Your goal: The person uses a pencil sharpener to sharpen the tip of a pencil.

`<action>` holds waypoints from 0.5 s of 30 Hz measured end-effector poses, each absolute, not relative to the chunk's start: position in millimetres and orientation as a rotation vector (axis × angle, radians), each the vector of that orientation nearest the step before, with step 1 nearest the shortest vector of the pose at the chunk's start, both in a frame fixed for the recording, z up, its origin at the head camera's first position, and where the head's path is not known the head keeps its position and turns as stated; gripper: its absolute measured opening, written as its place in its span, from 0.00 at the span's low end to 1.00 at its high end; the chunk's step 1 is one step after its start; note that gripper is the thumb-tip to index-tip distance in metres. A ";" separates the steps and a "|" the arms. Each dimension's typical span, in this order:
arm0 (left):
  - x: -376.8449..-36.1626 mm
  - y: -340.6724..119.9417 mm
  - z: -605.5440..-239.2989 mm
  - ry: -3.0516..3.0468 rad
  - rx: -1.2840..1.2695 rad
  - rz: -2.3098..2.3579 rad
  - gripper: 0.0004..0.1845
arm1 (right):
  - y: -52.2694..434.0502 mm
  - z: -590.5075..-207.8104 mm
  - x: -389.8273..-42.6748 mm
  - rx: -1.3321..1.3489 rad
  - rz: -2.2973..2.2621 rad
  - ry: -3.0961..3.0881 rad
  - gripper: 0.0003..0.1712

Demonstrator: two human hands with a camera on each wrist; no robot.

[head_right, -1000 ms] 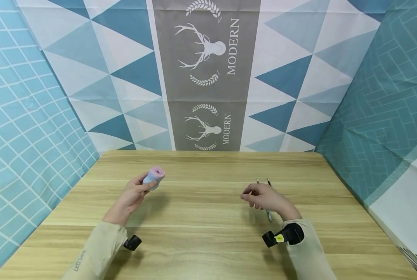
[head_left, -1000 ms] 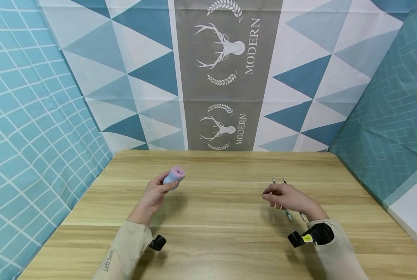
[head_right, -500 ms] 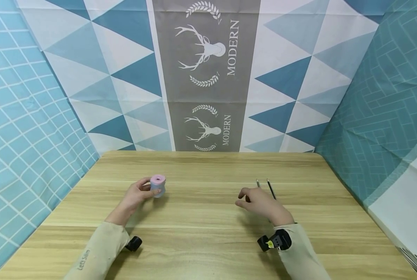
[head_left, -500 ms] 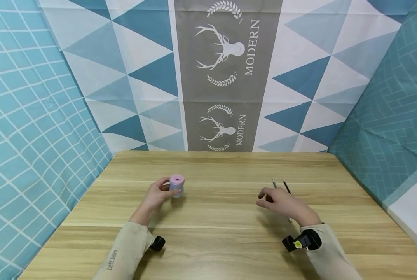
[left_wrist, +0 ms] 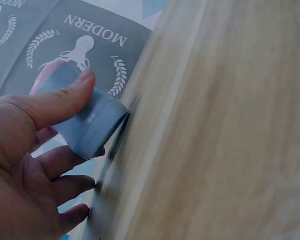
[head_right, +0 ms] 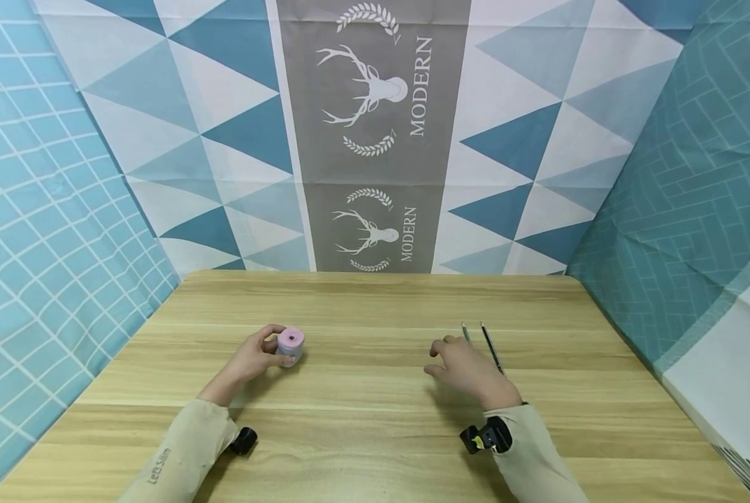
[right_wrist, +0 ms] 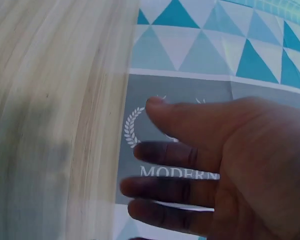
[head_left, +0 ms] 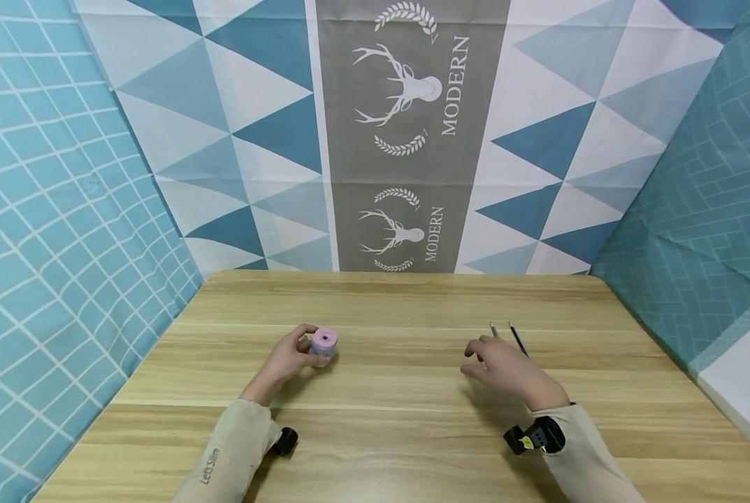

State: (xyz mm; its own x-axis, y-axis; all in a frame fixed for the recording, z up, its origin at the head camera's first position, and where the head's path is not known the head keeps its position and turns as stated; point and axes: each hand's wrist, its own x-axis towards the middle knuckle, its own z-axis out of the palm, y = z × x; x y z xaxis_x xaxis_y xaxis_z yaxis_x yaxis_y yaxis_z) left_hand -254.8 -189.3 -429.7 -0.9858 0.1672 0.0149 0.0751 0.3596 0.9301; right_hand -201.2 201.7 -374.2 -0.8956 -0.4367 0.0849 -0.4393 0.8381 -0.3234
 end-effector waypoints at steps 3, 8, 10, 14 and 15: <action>-254.7 -188.3 -429.7 2.525 0.239 1.713 0.33 | 202.2 -374.6 -200.1 0.669 0.347 -2.941 0.16; -253.4 -187.9 -426.5 2.560 0.216 1.646 0.36 | 203.2 -376.1 -198.9 0.554 0.190 -2.834 0.22; -252.4 -189.0 -423.2 2.571 0.213 1.590 0.39 | 204.2 -377.6 -199.3 0.521 0.174 -2.803 0.25; -246.5 -189.9 -407.6 2.581 0.242 1.435 0.48 | 206.4 -379.8 -201.5 0.490 0.161 -2.748 0.30; -244.3 -190.0 -402.7 2.603 0.237 1.382 0.49 | 206.7 -379.8 -202.2 0.481 0.159 -2.740 0.31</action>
State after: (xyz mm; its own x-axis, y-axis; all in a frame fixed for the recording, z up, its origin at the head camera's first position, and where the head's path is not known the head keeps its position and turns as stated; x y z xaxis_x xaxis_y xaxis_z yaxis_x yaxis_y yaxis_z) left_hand -244.3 -190.0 -402.7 -0.9702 0.2259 -0.0880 0.0536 0.5539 0.8308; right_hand -202.2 206.7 -379.8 -0.8797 -0.3093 0.3611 -0.3490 0.9358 -0.0487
